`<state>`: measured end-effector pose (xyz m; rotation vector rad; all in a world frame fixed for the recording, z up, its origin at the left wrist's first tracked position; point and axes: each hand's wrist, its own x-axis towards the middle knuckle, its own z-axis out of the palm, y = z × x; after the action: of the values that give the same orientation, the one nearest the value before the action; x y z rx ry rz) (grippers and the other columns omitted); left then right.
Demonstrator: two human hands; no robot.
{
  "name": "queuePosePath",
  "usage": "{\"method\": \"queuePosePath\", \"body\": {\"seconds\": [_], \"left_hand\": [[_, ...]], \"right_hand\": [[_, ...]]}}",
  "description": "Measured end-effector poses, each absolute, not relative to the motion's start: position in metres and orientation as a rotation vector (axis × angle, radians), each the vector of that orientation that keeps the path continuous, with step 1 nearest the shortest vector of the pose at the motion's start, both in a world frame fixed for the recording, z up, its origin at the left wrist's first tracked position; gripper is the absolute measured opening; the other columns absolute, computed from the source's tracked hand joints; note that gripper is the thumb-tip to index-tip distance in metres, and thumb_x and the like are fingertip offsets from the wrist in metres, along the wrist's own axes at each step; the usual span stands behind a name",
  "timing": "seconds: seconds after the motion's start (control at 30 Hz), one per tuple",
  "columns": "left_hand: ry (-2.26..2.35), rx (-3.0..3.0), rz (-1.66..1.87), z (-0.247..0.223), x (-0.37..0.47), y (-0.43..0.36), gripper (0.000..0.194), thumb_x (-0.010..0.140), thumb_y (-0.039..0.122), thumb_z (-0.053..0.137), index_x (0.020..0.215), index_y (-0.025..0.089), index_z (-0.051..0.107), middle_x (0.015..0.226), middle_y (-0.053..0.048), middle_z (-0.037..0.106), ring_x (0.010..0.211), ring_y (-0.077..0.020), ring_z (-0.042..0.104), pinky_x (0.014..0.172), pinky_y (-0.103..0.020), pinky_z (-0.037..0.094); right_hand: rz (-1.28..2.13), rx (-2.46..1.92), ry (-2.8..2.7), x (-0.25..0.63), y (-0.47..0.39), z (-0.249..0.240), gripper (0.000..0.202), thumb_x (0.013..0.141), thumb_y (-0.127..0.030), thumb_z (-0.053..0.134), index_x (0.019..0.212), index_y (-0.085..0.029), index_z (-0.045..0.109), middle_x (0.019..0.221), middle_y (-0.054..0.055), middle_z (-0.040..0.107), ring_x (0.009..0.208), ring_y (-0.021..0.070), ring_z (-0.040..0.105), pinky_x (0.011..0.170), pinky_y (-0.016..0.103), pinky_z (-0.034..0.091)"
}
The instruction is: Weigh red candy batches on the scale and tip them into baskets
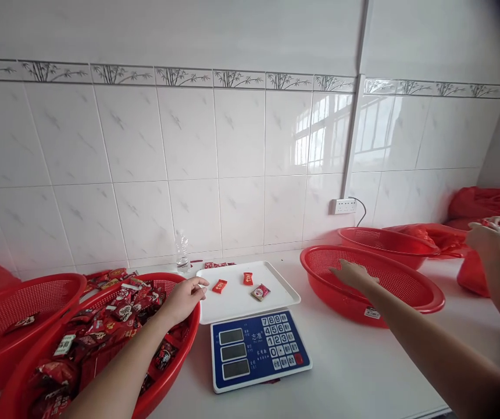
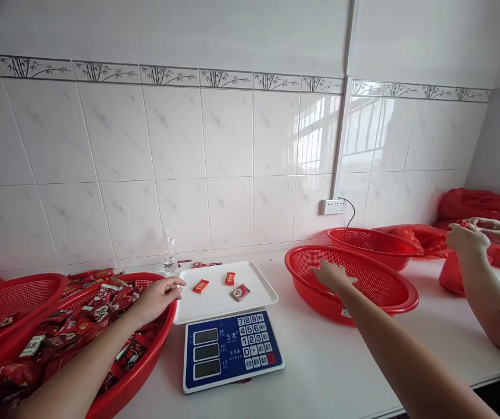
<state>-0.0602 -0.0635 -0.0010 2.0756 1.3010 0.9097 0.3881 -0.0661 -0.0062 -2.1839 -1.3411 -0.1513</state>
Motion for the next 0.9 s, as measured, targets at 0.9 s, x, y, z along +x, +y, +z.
{"method": "queuePosePath", "body": {"seconds": [0.9], "left_hand": [[1.311, 2.101, 0.92, -0.003, -0.06, -0.063, 0.031, 0.078, 0.033, 0.048, 0.1, 0.017, 0.064, 0.072, -0.003, 0.067, 0.075, -0.0204, 0.063, 0.073, -0.03, 0.046]], "right_hand": [[0.054, -1.555, -2.416, 0.125, -0.013, -0.031, 0.031, 0.088, -0.034, 0.052, 0.115, -0.018, 0.054, 0.117, 0.008, 0.056, 0.098, 0.0189, 0.057, 0.082, 0.041, 0.049]]}}
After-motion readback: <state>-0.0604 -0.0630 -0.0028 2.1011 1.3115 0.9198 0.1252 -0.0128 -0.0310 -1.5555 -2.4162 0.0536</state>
